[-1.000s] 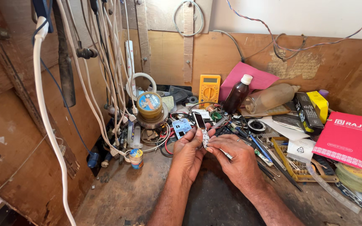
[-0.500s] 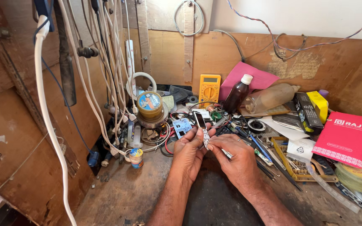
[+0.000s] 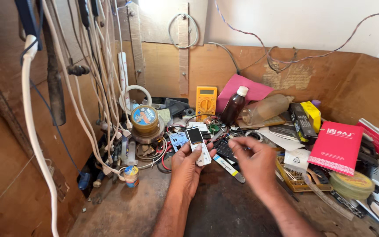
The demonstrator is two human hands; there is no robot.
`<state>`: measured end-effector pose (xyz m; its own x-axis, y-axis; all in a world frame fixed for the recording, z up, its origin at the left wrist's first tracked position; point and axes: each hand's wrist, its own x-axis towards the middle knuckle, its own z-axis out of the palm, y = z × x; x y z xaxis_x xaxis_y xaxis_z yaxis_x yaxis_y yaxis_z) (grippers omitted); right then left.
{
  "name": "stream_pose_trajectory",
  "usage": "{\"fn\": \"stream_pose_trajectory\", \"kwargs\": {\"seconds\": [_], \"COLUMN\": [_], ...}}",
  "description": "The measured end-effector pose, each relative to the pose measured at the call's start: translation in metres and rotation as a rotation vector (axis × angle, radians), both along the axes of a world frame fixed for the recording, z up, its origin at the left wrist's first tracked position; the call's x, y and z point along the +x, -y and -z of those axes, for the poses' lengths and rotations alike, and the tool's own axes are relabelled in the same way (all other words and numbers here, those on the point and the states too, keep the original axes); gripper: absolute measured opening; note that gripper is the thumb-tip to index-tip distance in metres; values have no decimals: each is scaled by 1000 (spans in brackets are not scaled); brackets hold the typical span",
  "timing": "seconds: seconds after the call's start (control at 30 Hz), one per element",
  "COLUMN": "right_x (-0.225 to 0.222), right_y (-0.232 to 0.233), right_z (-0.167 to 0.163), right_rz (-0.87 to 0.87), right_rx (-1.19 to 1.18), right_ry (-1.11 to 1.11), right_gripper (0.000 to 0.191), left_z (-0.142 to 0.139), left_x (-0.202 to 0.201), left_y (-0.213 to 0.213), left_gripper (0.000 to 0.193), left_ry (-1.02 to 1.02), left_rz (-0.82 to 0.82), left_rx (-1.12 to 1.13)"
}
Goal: The person disassembles a small electronic device on a cluttered workbench. They remove the back cover, extract the battery, and separate the internal circuit board and keypad assembly. The components are handled one at a time and set aside on the work surface.
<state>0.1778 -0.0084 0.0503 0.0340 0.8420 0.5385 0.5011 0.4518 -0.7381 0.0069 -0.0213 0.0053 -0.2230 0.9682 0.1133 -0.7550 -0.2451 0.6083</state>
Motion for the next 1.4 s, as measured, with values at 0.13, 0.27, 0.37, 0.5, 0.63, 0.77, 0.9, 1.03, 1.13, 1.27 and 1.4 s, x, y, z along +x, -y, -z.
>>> {"fn": "stream_pose_trajectory", "kwargs": {"seconds": [0.13,0.27,0.37,0.5,0.63,0.77,0.9,1.03,1.13,1.27,1.4], "right_x": [54,111,127,141,148,140,139,144,149,141,102], "right_y": [-21,-19,-10,-4,-3,-3,-7,-14,-15,-12,-10], "right_z": [-25,-40,-27,-19,-23,-21,-15,-8,-7,-13,-13], "right_rz": [-15,146,156,237,316,318,333,341,356,297,-89], "right_rx": [-101,-337,-491,-445,-457,-506,-536,-563,-495,-317,-345], "right_ry": [174,480,520,545,624,678,706,644,592,369,-127], "right_gripper": [20,20,20,17,17,22,22,19,17,17,14], "left_z": [0,-3,-6,-10,-12,-14,-17,-19,-16,-10,-7], "left_x": [1,4,2,1,1,2,2,0,0,1,2], "left_y": [-1,1,5,8,7,8,13,12,12,9,4], "left_gripper": [30,30,31,34,37,38,37,34,32,30,32], "left_ry": [-14,-25,-42,-56,-46,-45,-104,-178,-204,-184,-164], "left_rz": [46,77,73,70,72,65,63,39,19,-7,-47], "left_rx": [-12,-28,-39,-52,-56,-41,-64,-131,-147,-112,-91]}}
